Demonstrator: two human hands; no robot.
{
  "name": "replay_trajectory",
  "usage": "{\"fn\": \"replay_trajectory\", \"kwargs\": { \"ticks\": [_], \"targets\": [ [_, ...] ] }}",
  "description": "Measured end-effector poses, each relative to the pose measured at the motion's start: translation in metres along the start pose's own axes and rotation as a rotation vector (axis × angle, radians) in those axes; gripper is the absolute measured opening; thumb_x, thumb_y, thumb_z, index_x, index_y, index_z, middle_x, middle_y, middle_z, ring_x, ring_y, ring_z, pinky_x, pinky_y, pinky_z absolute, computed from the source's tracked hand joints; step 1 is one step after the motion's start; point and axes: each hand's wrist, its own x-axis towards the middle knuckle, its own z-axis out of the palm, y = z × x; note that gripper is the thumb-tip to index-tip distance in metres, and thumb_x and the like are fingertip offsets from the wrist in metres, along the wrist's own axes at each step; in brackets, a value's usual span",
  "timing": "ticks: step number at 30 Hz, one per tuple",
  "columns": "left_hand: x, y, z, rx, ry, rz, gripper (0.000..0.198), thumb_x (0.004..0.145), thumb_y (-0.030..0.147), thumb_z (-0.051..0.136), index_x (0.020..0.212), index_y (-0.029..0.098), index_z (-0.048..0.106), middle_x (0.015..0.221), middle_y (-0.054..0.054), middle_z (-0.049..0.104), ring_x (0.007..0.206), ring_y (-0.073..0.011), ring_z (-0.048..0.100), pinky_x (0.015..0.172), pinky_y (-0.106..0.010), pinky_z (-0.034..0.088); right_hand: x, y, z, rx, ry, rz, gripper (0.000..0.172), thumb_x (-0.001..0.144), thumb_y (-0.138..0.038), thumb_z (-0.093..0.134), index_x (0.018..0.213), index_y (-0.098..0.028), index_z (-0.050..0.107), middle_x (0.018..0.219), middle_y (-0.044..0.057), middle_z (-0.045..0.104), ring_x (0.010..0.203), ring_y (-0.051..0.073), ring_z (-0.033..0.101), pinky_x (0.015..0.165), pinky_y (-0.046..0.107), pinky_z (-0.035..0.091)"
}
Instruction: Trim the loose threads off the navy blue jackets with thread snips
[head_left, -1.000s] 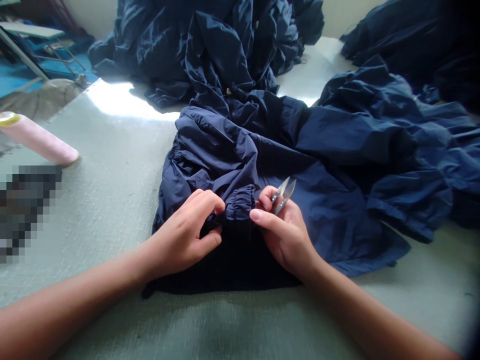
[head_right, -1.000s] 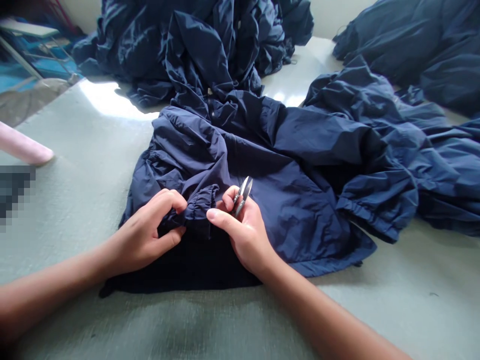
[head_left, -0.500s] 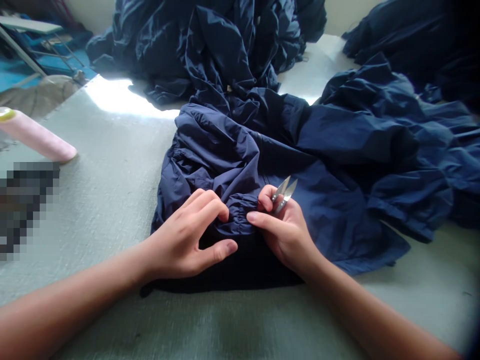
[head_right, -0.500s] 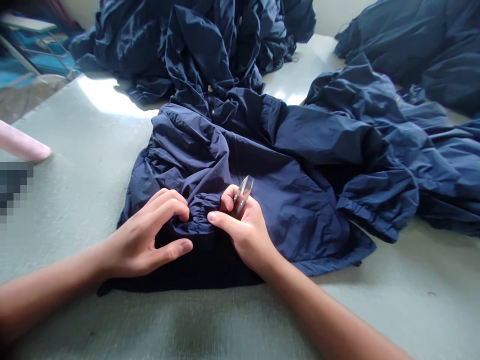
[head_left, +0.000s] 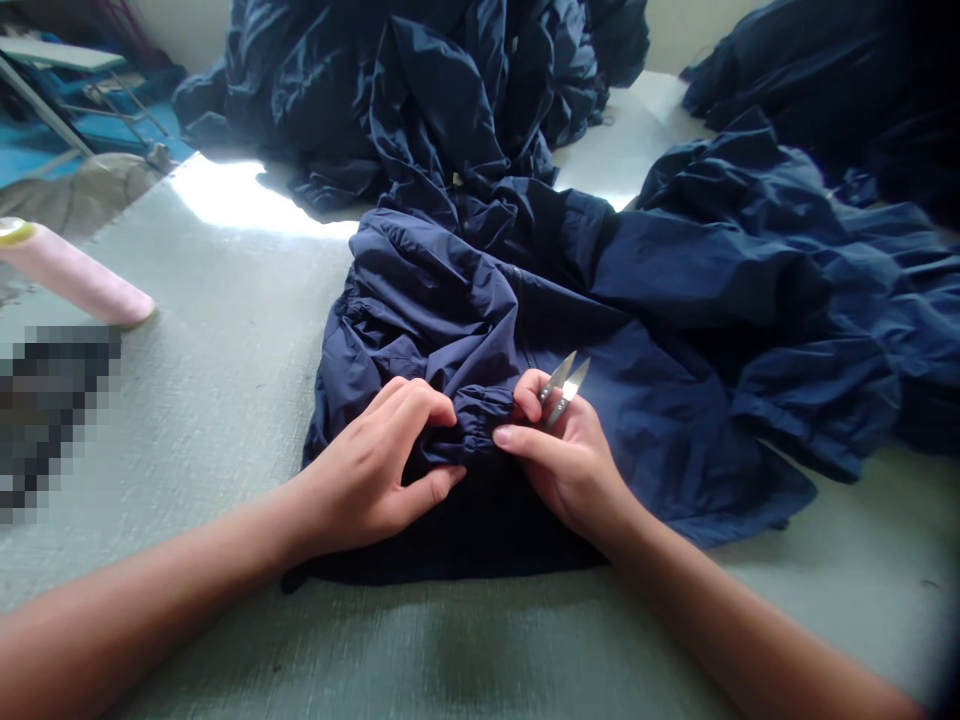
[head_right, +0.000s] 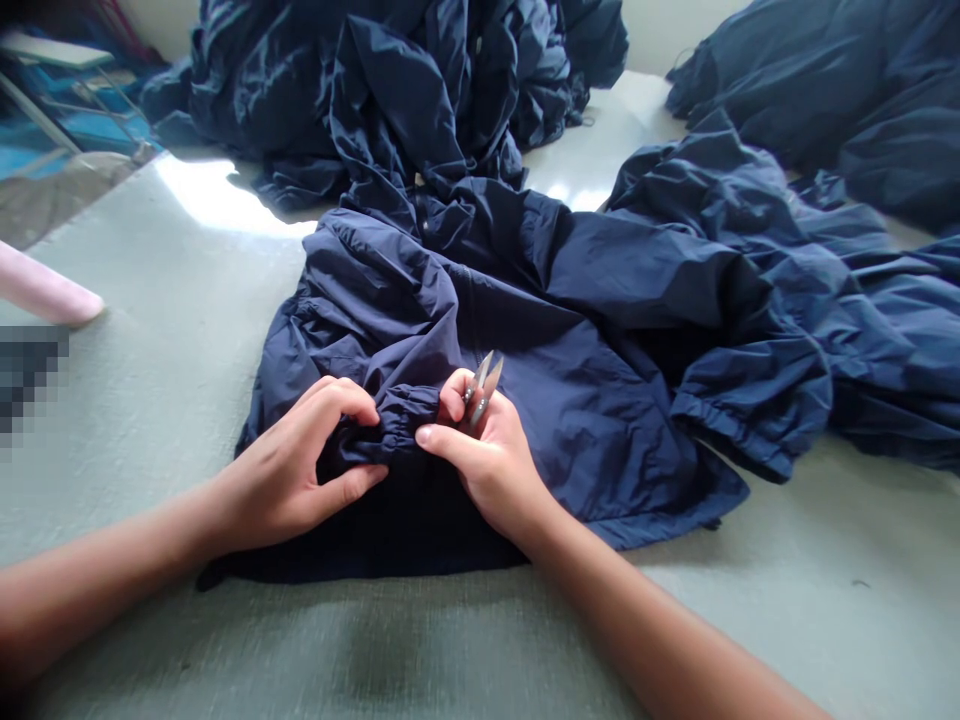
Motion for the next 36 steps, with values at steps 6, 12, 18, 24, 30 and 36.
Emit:
{"fn": "replay_trajectory", "kwargs": {
  "ticks": [6, 12, 18, 24, 30, 36],
  "targets": [
    [-0.0004, 0.0002, 0.0009, 0.005, 0.020, 0.031, 0.042, 0.103, 0.019, 0.065, 0.140, 0.026, 0.045, 0.124, -0.007, 0.061, 0.114, -0.0257, 0.058, 0.103, -0.044, 0.050, 0.0014, -0.0011, 0.0010, -0.006, 0.014, 0.004, 0.041, 0.077, -0.019, 0.085, 0.079, -0.024, 0.044, 0.075, -0.005, 0.043, 0.068, 0.015, 0.039, 0.067, 0.030, 0.033],
    [0.0004, 0.0004, 0.0006, 0.026, -0.010, 0.019, 0.039, 0.104, 0.021, 0.064, 0.139, 0.024, 0.047, 0.133, -0.009, 0.063, 0.122, -0.0281, 0.057, 0.110, -0.047, 0.048, 0.0012, -0.0016, -0.0003, -0.049, 0.007, -0.003, 0.041, 0.078, -0.021, 0.085, 0.078, -0.024, 0.044, 0.074, -0.005, 0.042, 0.068, 0.015, 0.037, 0.066, 0.031, 0.032],
    [0.0006, 0.0008, 0.0003, 0.020, -0.011, 0.027, 0.037, 0.105, 0.021, 0.063, 0.138, 0.023, 0.047, 0.130, -0.009, 0.064, 0.118, -0.0277, 0.057, 0.108, -0.046, 0.049, 0.0003, -0.0022, 0.0006, -0.013, 0.014, 0.021, 0.043, 0.079, -0.019, 0.086, 0.078, -0.024, 0.044, 0.073, -0.005, 0.041, 0.068, 0.015, 0.037, 0.066, 0.031, 0.030],
    [0.0011, -0.0009, 0.0001, 0.024, 0.000, 0.054, 0.039, 0.103, 0.020, 0.064, 0.138, 0.022, 0.048, 0.130, -0.009, 0.063, 0.115, -0.0268, 0.056, 0.106, -0.045, 0.049, -0.0011, -0.0047, 0.0052, 0.035, 0.033, 0.050, 0.042, 0.079, -0.018, 0.087, 0.077, -0.023, 0.045, 0.072, -0.005, 0.043, 0.067, 0.015, 0.038, 0.066, 0.031, 0.030],
    [0.0010, -0.0015, 0.0002, 0.034, 0.003, 0.073, 0.037, 0.104, 0.019, 0.064, 0.138, 0.022, 0.047, 0.130, -0.010, 0.064, 0.112, -0.0265, 0.057, 0.105, -0.045, 0.050, -0.0016, -0.0067, 0.0065, 0.039, 0.045, 0.072, 0.043, 0.078, -0.019, 0.088, 0.077, -0.023, 0.045, 0.071, -0.004, 0.044, 0.066, 0.015, 0.041, 0.065, 0.030, 0.030],
    [0.0019, -0.0039, 0.0012, 0.055, 0.014, 0.100, 0.035, 0.105, 0.020, 0.065, 0.137, 0.019, 0.049, 0.128, -0.010, 0.065, 0.110, -0.0251, 0.056, 0.104, -0.042, 0.051, -0.0017, -0.0064, 0.0048, 0.010, 0.059, 0.098, 0.045, 0.077, -0.022, 0.089, 0.077, -0.023, 0.044, 0.069, -0.004, 0.045, 0.066, 0.015, 0.043, 0.065, 0.031, 0.030]
  ]
}}
